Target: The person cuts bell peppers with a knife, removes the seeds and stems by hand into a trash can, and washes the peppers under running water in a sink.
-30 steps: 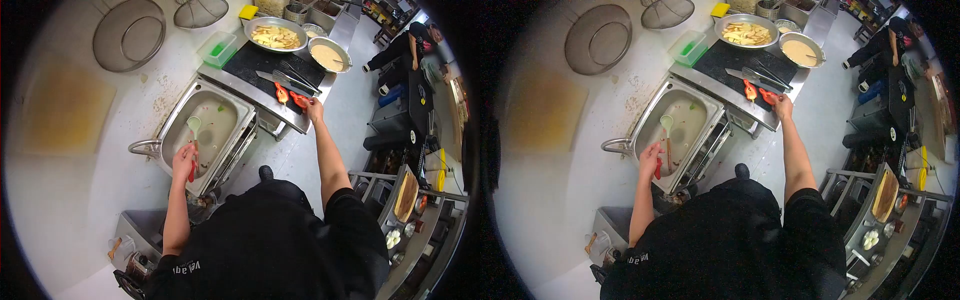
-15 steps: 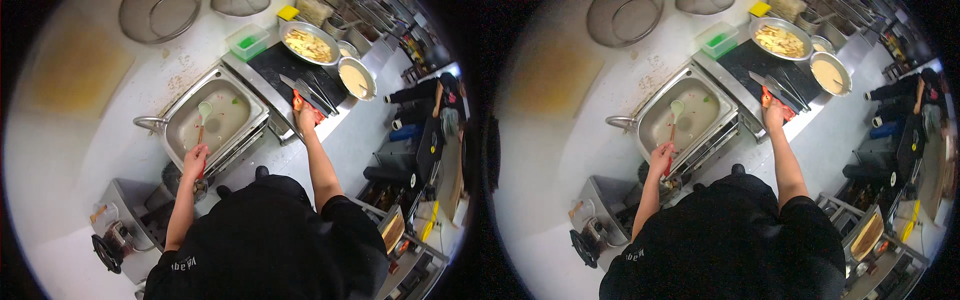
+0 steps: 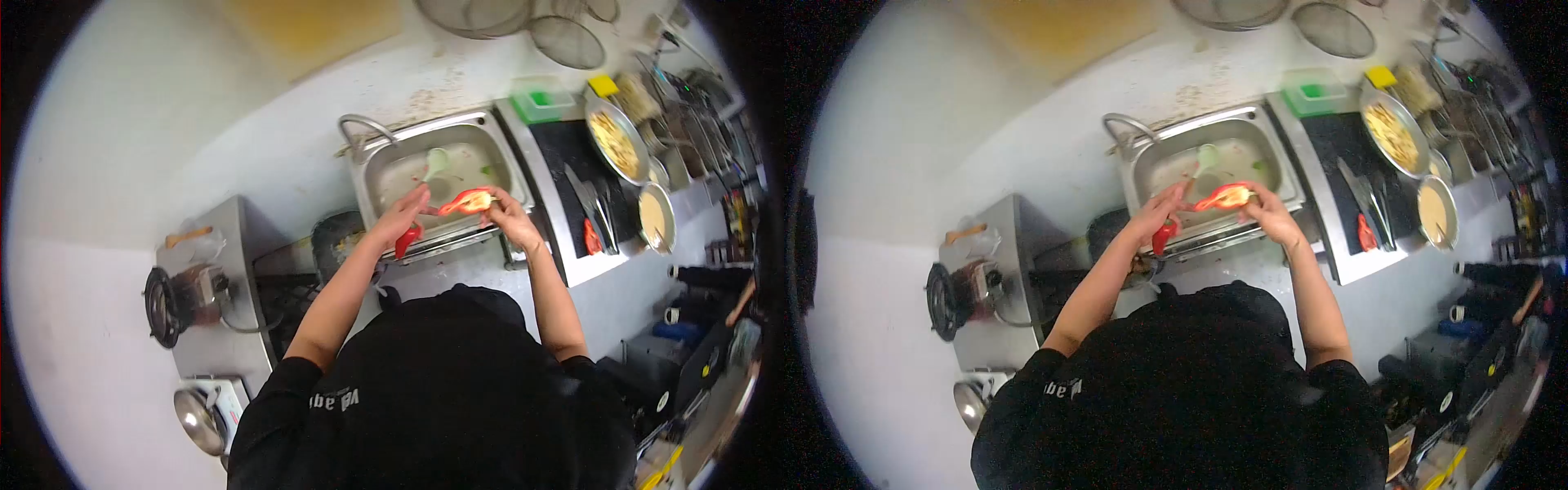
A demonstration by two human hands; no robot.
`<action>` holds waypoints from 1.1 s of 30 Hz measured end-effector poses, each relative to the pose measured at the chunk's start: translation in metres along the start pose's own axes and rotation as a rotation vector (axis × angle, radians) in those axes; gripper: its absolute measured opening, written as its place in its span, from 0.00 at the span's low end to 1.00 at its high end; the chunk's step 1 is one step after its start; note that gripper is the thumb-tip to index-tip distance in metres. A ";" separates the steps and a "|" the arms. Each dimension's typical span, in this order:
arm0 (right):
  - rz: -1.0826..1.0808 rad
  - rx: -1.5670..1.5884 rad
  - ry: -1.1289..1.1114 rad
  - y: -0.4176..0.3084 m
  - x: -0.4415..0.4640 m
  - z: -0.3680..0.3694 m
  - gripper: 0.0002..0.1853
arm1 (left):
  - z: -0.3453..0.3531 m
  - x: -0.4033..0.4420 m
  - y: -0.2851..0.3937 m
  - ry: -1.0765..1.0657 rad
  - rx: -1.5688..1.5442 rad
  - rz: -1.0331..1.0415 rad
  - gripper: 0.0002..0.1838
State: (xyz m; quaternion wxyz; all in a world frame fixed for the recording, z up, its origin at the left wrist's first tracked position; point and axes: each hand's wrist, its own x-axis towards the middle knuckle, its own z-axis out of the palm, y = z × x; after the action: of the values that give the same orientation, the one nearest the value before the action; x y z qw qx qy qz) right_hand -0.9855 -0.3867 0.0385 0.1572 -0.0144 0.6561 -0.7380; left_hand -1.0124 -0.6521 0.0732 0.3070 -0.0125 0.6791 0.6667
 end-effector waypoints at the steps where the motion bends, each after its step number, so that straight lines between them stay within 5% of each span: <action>1: 0.015 -0.010 -0.098 -0.010 0.007 0.026 0.25 | -0.013 -0.007 0.003 0.031 -0.009 0.001 0.29; 3: -0.011 -0.043 -0.268 -0.017 0.028 0.067 0.25 | -0.036 -0.022 0.003 -0.249 -0.128 -0.234 0.29; 5: 0.000 -0.111 -0.322 -0.019 0.046 0.092 0.27 | -0.056 -0.035 -0.004 -0.353 -0.202 -0.169 0.26; 9: -0.017 -0.033 -0.363 -0.017 0.071 0.136 0.27 | -0.092 -0.058 -0.026 -0.148 -0.243 -0.091 0.21; 12: -0.206 -0.661 -0.251 -0.009 0.092 0.167 0.17 | -0.113 -0.072 -0.034 -0.035 -0.212 -0.015 0.19; 21: -0.013 -0.680 -0.133 -0.018 0.119 0.259 0.17 | -0.143 -0.106 -0.055 0.365 0.109 0.263 0.22; 25: -0.178 -0.846 -0.196 -0.026 0.118 0.286 0.17 | -0.160 -0.113 -0.064 0.451 0.071 0.323 0.22; 27: -0.433 -1.035 -0.205 -0.022 0.115 0.306 0.18 | -0.166 -0.122 -0.062 0.464 0.001 0.266 0.23; 33: -0.416 -1.109 -0.210 -0.006 0.125 0.339 0.16 | -0.197 -0.136 -0.072 0.483 0.257 0.294 0.24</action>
State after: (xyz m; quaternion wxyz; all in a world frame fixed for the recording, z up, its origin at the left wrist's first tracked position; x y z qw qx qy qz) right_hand -1.0280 -0.7445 0.0685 0.0426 -0.2952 0.9076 -0.2955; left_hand -0.9503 -0.8929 0.0522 0.0362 -0.0332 0.8058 0.5902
